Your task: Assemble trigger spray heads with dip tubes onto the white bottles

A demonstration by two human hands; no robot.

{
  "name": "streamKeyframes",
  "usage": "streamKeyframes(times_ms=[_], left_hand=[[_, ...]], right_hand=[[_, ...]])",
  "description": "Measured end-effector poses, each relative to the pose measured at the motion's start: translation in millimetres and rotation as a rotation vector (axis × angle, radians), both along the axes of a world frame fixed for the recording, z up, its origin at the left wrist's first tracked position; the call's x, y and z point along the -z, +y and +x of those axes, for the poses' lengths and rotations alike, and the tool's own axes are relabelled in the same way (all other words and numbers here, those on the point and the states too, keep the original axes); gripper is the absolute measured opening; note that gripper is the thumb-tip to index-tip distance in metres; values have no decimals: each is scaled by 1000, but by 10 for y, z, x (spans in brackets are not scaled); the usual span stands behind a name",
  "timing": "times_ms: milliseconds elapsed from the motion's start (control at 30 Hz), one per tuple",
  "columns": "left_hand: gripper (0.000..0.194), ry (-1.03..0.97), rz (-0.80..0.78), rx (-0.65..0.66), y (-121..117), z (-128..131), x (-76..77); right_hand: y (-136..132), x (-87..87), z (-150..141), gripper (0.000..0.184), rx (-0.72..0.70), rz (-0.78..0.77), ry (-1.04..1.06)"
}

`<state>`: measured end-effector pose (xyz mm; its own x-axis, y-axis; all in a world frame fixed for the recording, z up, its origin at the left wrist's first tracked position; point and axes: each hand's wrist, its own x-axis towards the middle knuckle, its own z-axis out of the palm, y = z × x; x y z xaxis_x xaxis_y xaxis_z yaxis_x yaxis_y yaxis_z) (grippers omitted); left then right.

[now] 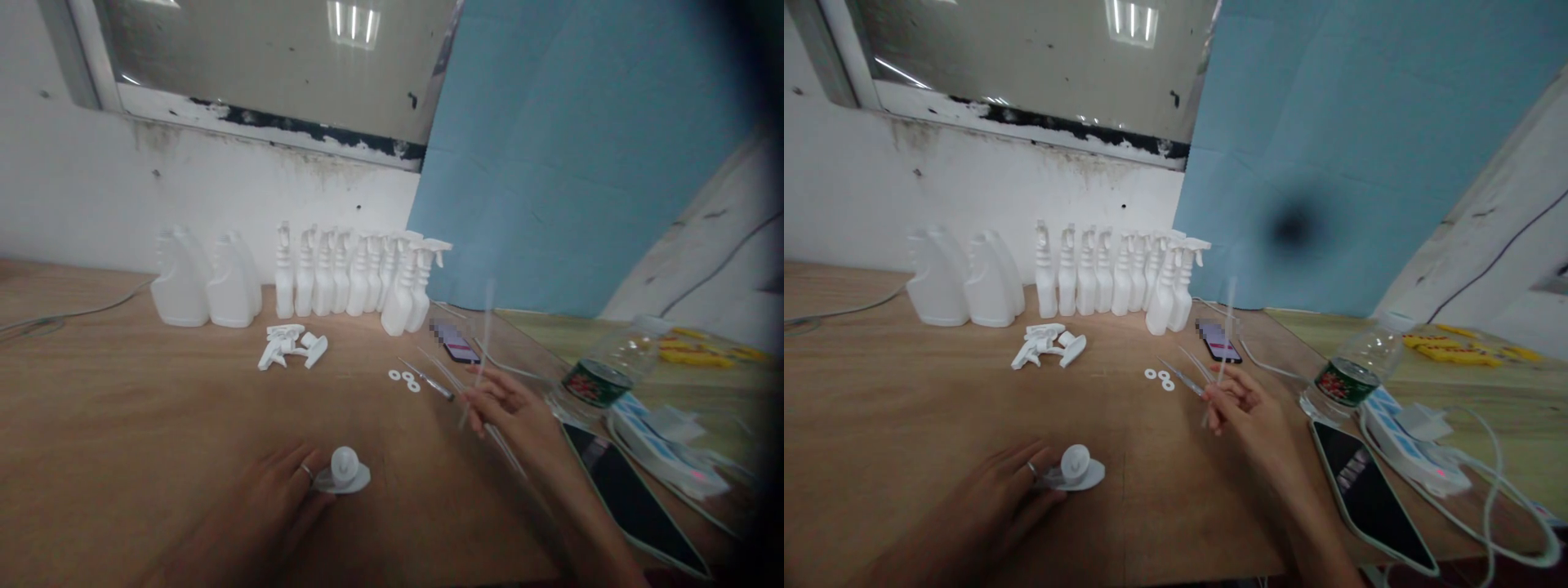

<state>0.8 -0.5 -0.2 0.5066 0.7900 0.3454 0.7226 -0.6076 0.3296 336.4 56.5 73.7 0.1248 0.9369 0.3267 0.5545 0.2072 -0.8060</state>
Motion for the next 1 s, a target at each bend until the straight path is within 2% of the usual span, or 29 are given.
streamKeyframes(times_ms=[67,167,233,300,400,667,1000], left_hand=[[23,-19,-45,16,-4,-1,-9],[21,-36,-73,42,-2,8,-46],[24,-42,-71,51,0,19,-79],[25,-41,-81,47,0,32,-107],[26,-50,-93,45,-7,43,-127],[33,-33,-78,50,-20,47,-155],[34,-45,-106,45,1,34,-107]], right_hand=[[-81,-51,-308,38,-226,-62,219],[-131,-50,-757,31,-531,-149,414],[-109,-34,-985,31,-683,-196,436],[-64,-30,-1132,31,-772,-233,394],[-13,-37,-1222,32,-816,-262,336],[-64,1,-1212,35,-801,-250,317],[-11,26,-1229,31,-823,-228,266]])
